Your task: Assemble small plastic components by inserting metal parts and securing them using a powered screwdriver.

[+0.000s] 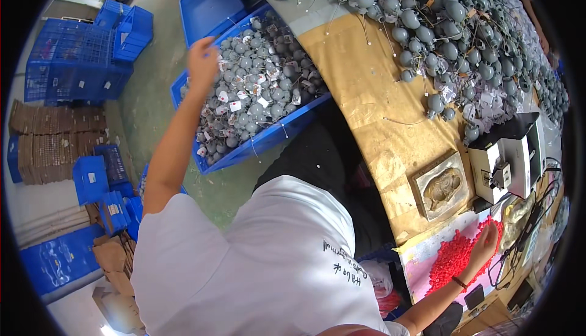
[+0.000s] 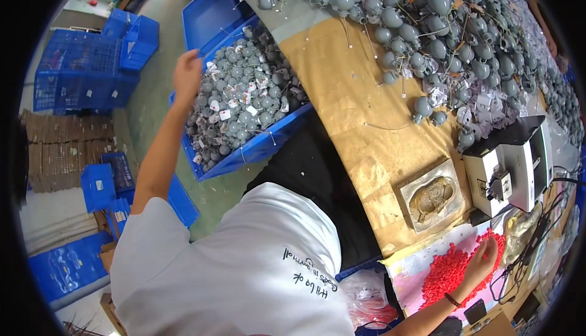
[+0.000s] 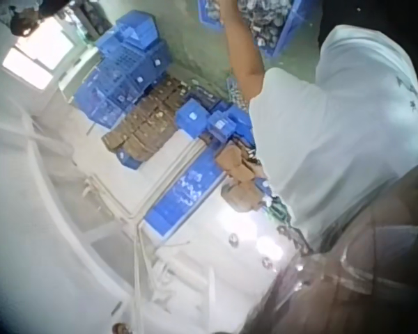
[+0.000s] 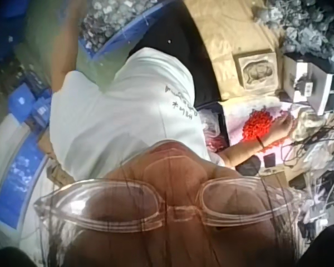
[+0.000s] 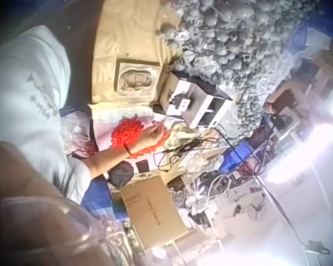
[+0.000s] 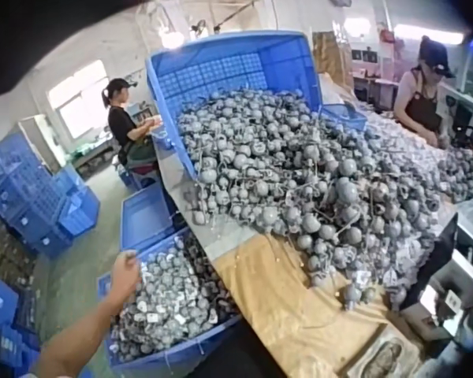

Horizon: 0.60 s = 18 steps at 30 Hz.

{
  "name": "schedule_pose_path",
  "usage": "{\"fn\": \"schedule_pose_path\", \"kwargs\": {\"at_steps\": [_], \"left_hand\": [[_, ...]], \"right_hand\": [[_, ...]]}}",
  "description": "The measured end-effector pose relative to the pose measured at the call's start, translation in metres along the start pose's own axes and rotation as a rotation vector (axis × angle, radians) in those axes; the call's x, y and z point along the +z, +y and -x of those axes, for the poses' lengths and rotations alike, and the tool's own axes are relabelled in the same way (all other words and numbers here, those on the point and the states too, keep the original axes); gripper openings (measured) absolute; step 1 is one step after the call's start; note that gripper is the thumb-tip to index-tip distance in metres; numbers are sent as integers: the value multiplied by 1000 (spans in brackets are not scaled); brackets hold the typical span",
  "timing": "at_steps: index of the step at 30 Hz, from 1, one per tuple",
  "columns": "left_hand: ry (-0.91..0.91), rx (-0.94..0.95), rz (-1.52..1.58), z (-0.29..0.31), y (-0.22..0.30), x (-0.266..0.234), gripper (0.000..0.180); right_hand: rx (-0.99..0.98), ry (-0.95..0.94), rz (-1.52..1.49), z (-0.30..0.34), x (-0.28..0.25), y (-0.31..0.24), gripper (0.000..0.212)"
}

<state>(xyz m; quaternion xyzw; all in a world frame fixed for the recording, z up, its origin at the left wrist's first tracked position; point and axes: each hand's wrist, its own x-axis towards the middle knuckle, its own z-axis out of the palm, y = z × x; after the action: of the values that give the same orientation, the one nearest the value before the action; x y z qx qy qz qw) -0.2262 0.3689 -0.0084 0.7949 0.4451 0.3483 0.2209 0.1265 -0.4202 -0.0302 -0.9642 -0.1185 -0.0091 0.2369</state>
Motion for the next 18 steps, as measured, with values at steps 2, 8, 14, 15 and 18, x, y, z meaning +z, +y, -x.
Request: {"fn": "schedule_pose_path", "kwargs": {"at_steps": [2,8,14,15,18], "left_hand": [[-174,215,135,17,59,58,28],[-454,1026,367,94,260,182,22],[-572,1211,370,147,350,266,29],[-575,1223,349,152,359,275,29],[-605,1254,116,165,381,299,28]], "right_hand": [[-30,-47,202,8,-2,-5,30],[-152,0,365,26,7,-17,23],[-138,57,333,23,15,-29,14],[-124,60,322,23,17,-30,13],[-64,57,311,22,20,-34,11]]}}
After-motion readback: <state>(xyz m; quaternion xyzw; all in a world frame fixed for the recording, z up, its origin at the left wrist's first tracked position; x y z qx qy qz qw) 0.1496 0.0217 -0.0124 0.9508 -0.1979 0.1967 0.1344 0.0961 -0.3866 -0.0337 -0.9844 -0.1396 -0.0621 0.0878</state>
